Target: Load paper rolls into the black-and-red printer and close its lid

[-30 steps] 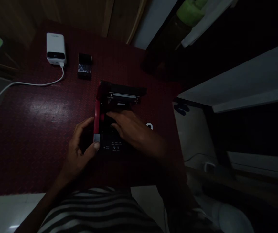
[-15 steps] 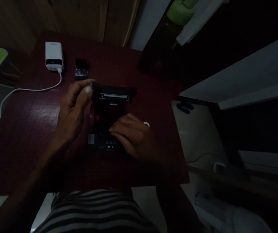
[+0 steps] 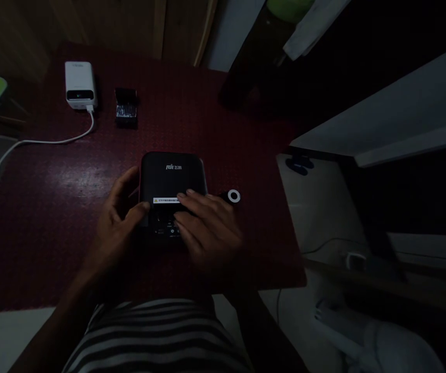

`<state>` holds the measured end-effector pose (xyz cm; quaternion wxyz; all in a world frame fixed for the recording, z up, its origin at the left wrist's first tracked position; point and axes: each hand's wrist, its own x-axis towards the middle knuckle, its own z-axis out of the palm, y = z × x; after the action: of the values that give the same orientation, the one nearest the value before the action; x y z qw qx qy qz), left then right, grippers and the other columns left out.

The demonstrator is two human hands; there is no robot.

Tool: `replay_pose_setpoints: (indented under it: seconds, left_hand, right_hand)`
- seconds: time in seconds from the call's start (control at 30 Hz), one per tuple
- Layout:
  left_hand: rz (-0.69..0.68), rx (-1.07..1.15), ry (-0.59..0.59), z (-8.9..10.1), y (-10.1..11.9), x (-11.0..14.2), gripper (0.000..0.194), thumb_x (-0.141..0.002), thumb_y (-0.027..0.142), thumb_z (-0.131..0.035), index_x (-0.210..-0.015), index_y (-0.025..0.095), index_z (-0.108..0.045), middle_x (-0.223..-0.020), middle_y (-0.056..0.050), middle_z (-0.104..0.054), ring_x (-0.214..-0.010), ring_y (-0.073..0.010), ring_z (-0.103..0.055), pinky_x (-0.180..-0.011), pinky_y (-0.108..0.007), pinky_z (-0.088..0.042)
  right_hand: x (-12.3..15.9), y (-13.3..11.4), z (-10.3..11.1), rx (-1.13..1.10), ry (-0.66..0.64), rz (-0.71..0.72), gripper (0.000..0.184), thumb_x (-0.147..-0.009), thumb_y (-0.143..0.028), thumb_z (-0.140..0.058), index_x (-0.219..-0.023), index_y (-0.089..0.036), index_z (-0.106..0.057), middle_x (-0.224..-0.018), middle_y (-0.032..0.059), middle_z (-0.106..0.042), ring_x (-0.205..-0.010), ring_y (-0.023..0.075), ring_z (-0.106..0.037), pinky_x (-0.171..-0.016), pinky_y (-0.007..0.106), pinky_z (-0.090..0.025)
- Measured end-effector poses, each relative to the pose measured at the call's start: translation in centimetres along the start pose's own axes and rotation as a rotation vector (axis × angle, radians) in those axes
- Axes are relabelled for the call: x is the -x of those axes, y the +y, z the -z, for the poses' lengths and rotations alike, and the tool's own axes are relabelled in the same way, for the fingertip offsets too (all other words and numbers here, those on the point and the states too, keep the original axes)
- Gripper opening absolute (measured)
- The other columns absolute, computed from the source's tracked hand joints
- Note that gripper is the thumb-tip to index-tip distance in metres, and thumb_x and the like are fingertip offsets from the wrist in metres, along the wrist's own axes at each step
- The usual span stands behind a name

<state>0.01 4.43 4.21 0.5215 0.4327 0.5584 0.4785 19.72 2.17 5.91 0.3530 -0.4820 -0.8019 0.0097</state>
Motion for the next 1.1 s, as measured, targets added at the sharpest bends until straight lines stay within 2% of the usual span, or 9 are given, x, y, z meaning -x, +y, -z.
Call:
replay_pose_setpoints:
  seconds: [0.3,0.4,0.5,0.63,0.73,0.83,0.9,1.0,1.1]
  left_hand:
    - [0.017,0.004,-0.012,-0.4,0.6,0.2,0.061,-0.095,0.034,-0.076,-0.155,0.032,-0.065,-0.159,-0.007,-0.068,-0.15,-0.0368,-0.062,-0.122,-0.053,-0.056]
    - [0.023,0.017,-0.019,-0.5,0.4,0.3,0.061,-0.096,0.035,-0.075,-0.156,0.032,-0.064,-0.158,-0.008,-0.068,-0.147,-0.0366,-0.064,-0.117,-0.051,-0.06]
    - [0.051,0.043,0.0,-0.1,0.0,0.7,0.061,-0.095,0.041,-0.079,-0.154,0.033,-0.066,-0.159,-0.008,-0.068,-0.144,-0.0382,-0.067,-0.11,-0.051,-0.064]
    - [0.055,0.039,0.008,0.9,-0.8,1.7,0.057,-0.093,0.044,-0.082,-0.148,0.033,-0.074,-0.156,-0.007,-0.071,-0.148,-0.0403,-0.064,-0.116,-0.054,-0.061]
    - [0.039,0.006,0.002,1.4,-1.1,2.2,0.053,-0.095,0.043,-0.081,-0.147,0.034,-0.075,-0.154,-0.007,-0.072,-0.152,-0.0403,-0.061,-0.114,-0.053,-0.062]
    - [0.032,-0.025,0.003,1.3,-0.9,2.3,0.054,-0.095,0.042,-0.08,-0.148,0.032,-0.073,-0.152,-0.007,-0.073,-0.157,-0.0417,-0.055,-0.108,-0.051,-0.066]
    - [0.034,-0.04,0.006,1.1,-0.6,2.2,0.055,-0.094,0.043,-0.081,-0.148,0.032,-0.073,-0.152,-0.008,-0.073,-0.159,-0.0432,-0.052,-0.105,-0.052,-0.067]
    - [0.038,-0.053,0.024,0.8,-0.2,2.1,0.054,-0.093,0.041,-0.081,-0.146,0.033,-0.074,-0.15,-0.007,-0.074,-0.158,-0.0445,-0.053,-0.105,-0.054,-0.068]
    - [0.052,-0.045,0.032,0.7,-0.1,2.2,0.053,-0.093,0.037,-0.081,-0.146,0.033,-0.074,-0.151,-0.007,-0.073,-0.156,-0.0426,-0.055,-0.109,-0.053,-0.066]
  right_hand:
    - [-0.3,-0.2,0.2,-0.058,-0.065,-0.027,0.021,-0.107,-0.008,-0.063,-0.106,-0.019,-0.082,-0.126,0.0104,-0.087,-0.127,0.0251,-0.08,-0.11,0.04,-0.061]
    - [-0.4,-0.2,0.2,-0.073,-0.055,-0.027,0.02,-0.107,-0.009,-0.064,-0.107,-0.019,-0.081,-0.126,0.0104,-0.087,-0.126,0.0251,-0.081,-0.109,0.041,-0.062]
    - [-0.1,-0.1,0.4,-0.114,-0.026,-0.046,0.019,-0.108,-0.011,-0.064,-0.119,-0.02,-0.077,-0.128,0.0109,-0.086,-0.128,0.0247,-0.08,-0.11,0.043,-0.063]
    - [2.4,0.3,0.8,-0.126,0.083,-0.194,0.036,-0.108,-0.014,-0.063,-0.14,-0.027,-0.068,-0.132,0.0095,-0.083,-0.127,0.0274,-0.078,-0.109,0.051,-0.063]
    - [5.4,0.5,0.4,-0.151,0.159,-0.336,0.04,-0.104,-0.022,-0.069,-0.143,-0.03,-0.065,-0.126,0.0086,-0.082,-0.115,0.0279,-0.08,-0.097,0.049,-0.067]
    - [7.9,0.3,-0.9,-0.275,0.093,-0.53,0.047,-0.102,-0.034,-0.072,-0.148,-0.027,-0.061,-0.134,0.0131,-0.078,-0.112,0.0278,-0.08,-0.09,0.045,-0.069]
    - [8.6,0.0,-1.8,-0.346,0.055,-0.616,0.055,-0.101,-0.041,-0.073,-0.152,-0.025,-0.057,-0.141,0.0161,-0.075,-0.12,0.0303,-0.078,-0.096,0.048,-0.069]
    - [8.5,-0.3,-2.5,-0.338,0.064,-0.626,0.059,-0.1,-0.045,-0.075,-0.152,-0.024,-0.058,-0.144,0.0169,-0.074,-0.13,0.0334,-0.075,-0.104,0.052,-0.066]
    - [8.2,-0.2,-2.4,-0.327,0.059,-0.619,0.058,-0.099,-0.044,-0.077,-0.151,-0.025,-0.06,-0.144,0.0162,-0.075,-0.13,0.0336,-0.075,-0.105,0.052,-0.066]
